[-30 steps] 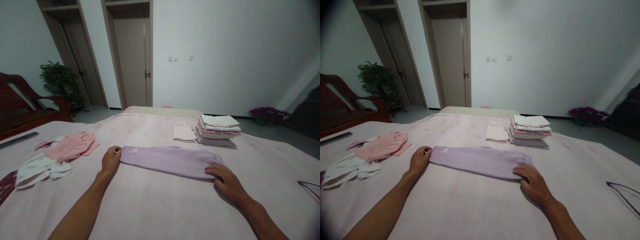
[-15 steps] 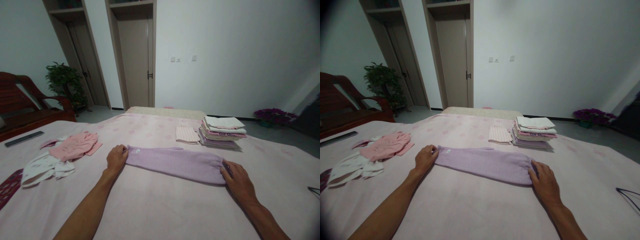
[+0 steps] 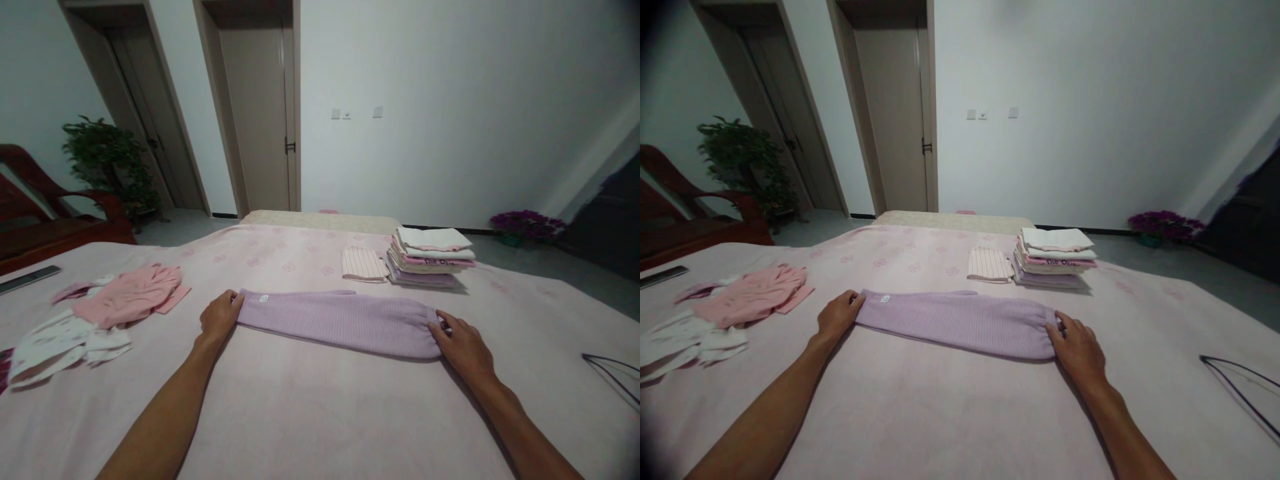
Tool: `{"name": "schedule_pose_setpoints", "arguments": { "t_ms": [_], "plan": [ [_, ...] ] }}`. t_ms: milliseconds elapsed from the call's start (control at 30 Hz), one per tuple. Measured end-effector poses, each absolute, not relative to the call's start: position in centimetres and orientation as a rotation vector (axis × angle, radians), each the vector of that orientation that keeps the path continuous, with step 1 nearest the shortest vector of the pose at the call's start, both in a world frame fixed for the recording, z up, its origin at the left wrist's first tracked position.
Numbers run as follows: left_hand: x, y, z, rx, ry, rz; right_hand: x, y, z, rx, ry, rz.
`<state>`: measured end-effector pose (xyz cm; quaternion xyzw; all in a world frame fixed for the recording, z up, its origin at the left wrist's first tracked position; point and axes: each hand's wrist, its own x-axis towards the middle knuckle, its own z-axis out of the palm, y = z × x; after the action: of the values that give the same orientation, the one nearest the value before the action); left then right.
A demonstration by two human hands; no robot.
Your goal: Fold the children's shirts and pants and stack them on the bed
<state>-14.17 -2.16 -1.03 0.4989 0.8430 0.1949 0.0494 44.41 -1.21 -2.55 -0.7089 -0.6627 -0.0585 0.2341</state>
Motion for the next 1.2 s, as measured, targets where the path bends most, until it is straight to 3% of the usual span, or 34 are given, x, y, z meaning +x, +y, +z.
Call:
{"name": "schedule_pose_setpoints", "arguments": {
  "t_ms": [300,500,967,1200],
  "plan": [
    [-14.2,-2.6,-0.8,1.462,2.605,0.513,44.1,-0.8,-1.0,-2.047,-1.833,-0.049],
    [-14.6,-2.5,-1.3,1.487,2.614,0.444,43.9,-0.6,0.5,-1.781,-1.754,0.032],
    [-15.0,-2.6,-1.3,1.468,2.609,0.447,44.9,-0.1,-1.6,-1.775,-1.736,0.164],
    [-14.7,-3.1,-1.1,1.501,2.627,0.451,43.9,-1.3,-0.7,-1.854,-1.832,-0.214]
  ]
}}
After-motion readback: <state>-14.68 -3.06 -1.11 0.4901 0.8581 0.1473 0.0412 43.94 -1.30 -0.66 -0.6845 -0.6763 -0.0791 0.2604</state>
